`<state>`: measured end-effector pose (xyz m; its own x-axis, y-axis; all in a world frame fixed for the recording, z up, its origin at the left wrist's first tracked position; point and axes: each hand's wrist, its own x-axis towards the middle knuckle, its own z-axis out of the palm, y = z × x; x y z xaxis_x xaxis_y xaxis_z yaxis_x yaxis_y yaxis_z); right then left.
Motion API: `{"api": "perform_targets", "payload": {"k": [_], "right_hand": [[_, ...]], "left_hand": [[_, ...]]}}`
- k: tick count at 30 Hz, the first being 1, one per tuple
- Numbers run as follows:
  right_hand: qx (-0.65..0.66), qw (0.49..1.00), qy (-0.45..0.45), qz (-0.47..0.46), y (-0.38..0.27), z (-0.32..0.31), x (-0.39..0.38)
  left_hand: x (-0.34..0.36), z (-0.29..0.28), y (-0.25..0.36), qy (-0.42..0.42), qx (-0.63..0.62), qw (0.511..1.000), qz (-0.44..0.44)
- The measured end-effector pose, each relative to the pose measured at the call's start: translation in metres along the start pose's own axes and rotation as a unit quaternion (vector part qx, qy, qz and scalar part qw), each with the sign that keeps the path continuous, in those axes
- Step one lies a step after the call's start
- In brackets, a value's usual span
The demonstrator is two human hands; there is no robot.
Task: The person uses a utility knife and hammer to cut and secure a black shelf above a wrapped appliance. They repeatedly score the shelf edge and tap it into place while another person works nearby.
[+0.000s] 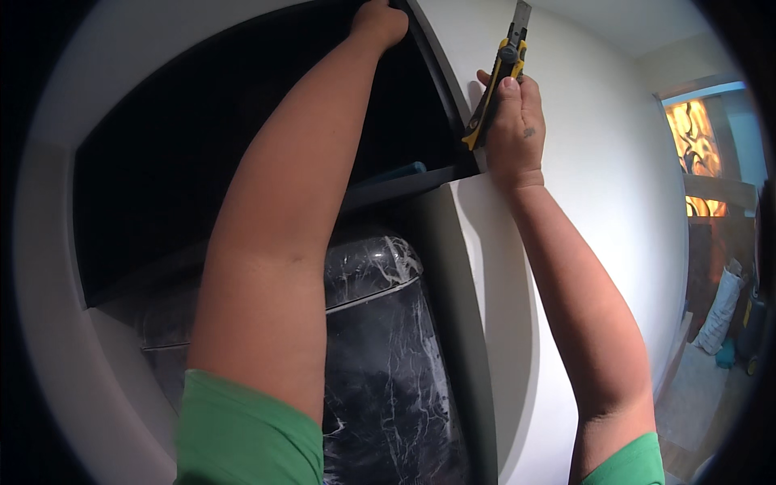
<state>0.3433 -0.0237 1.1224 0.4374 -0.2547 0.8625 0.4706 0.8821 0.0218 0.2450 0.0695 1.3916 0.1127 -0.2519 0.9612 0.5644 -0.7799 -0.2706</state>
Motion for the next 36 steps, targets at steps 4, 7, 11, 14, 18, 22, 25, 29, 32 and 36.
{"api": "perform_targets", "payload": {"k": [4,7,11,14,18,22,25,29,32,36], "right_hand": [[-0.036,0.999,0.024,-0.018,0.009,-0.008,0.001],[-0.038,0.998,0.024,-0.033,0.010,-0.008,0.001],[-0.066,0.996,0.022,-0.050,0.010,-0.004,0.002],[-0.053,0.997,0.019,-0.047,0.010,-0.004,0.002],[-0.059,0.997,0.005,-0.044,0.007,-0.001,0.002],[-0.078,0.996,0.014,-0.039,0.013,-0.009,0.003],[-0.068,0.997,0.007,-0.034,0.012,-0.006,0.002],[-0.067,0.997,0.006,-0.028,0.016,-0.002,0.002],[-0.080,0.996,0.018,-0.034,0.004,-0.008,0.000],[-0.050,0.998,0.009,-0.040,0.006,0.001,-0.001]], "left_hand": [[-0.009,0.008,0.023,-0.023,-0.134,0.988,-0.074],[-0.010,0.006,0.021,-0.016,-0.140,0.989,-0.043],[-0.006,0.005,0.007,0.001,-0.120,0.993,-0.008],[-0.006,0.006,0.008,0.014,-0.081,0.997,0.011],[-0.009,-0.006,0.011,0.076,0.052,0.994,0.067],[-0.037,-0.041,0.075,-0.029,0.087,0.996,0.007],[-0.046,-0.056,0.095,-0.069,0.175,0.982,-0.003],[-0.016,-0.029,0.085,-0.055,0.195,0.978,-0.048],[0.031,-0.015,0.075,-0.109,0.224,0.968,-0.016],[0.071,-0.004,0.024,-0.115,0.091,0.989,-0.014]]}}
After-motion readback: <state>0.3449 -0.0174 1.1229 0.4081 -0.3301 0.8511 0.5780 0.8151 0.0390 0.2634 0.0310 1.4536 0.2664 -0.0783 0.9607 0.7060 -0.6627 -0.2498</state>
